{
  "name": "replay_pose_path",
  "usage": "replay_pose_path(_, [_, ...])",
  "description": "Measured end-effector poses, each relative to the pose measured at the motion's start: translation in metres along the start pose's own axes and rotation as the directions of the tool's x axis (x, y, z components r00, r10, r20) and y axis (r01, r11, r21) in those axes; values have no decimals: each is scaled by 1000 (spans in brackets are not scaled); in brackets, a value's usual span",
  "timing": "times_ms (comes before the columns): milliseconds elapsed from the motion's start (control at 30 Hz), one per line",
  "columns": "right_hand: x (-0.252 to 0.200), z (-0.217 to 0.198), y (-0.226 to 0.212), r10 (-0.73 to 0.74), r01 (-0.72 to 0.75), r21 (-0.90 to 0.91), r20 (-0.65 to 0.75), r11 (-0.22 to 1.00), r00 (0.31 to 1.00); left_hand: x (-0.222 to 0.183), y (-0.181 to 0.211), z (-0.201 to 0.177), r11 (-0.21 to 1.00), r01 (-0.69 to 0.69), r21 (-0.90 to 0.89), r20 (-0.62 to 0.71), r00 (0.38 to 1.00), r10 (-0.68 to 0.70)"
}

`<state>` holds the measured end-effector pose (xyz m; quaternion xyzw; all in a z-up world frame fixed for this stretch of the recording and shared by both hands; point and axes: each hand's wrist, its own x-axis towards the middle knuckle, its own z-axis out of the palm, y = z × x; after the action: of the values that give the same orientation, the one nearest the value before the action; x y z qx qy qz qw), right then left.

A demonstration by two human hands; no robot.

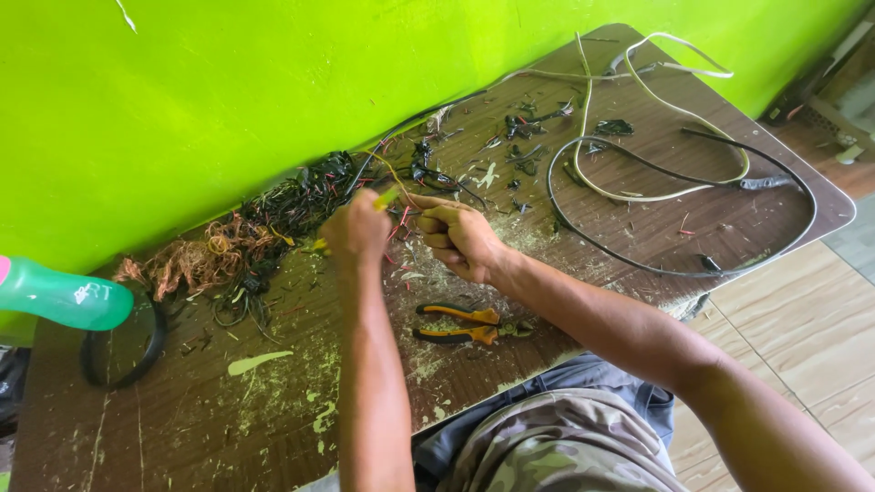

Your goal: Strip insulation from electrical wires using a small handheld tool

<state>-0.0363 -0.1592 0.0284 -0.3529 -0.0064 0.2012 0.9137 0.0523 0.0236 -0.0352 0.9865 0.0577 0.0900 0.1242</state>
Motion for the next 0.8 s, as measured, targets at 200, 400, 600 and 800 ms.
replay_pose_path(200, [0,5,-5,-33,35,-37,48,999,998,-1,-35,-1,854,-241,-462,-260,957,130])
replay_pose_path(400, [15,-14,9,-43,46,-55,56,997,998,-55,32,-83,788,-231,-570,-95,972,216])
replay_pose_path(600, [23,-25,15,-36,42,-115,59,993,998,-62,50,-89,857,-170,-487,-9,982,190])
replay_pose_path(800, [20,-21,11,-32,39,-103,73,994,997,-16,13,-17,952,-297,-79,-87,953,291])
